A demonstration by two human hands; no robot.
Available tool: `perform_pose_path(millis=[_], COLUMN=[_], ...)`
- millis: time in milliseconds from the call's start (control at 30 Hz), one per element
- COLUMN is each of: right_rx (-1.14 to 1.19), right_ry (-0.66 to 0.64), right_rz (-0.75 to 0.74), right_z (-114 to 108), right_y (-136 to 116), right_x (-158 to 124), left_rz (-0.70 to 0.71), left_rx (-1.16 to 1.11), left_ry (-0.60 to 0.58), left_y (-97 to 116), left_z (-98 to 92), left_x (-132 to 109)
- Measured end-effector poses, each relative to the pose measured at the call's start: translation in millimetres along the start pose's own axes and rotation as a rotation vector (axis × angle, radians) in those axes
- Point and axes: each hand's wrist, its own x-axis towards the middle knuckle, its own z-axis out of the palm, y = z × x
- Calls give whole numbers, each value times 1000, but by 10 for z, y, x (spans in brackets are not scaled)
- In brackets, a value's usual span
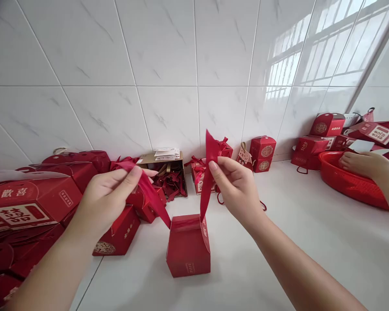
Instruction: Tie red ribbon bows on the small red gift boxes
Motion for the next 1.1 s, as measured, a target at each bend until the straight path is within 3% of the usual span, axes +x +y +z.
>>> perform_pose_path(millis=[200,400,533,733,900,1100], right_rx=[89,174,110,157,286,394], right_ry=[9,13,10,2,-2,-101], right_rz=[-39,-13,-38,48,30,75], right_z=[164,167,115,-7,-43,17], right_y=[-110,-119,-135,-140,-171,-255], right_x=[106,135,117,94,82,72], left_rz=[65,106,37,-25,-52,-76], left_rx=[-143,-279,-258,-380,-510,-479], left_ry=[-41,-32,-23,3,-48,-210], left_y=[37,86,106,89,182,320], left_z=[176,267,276,215,98,108], left_x=[101,104,78,25,13,-26])
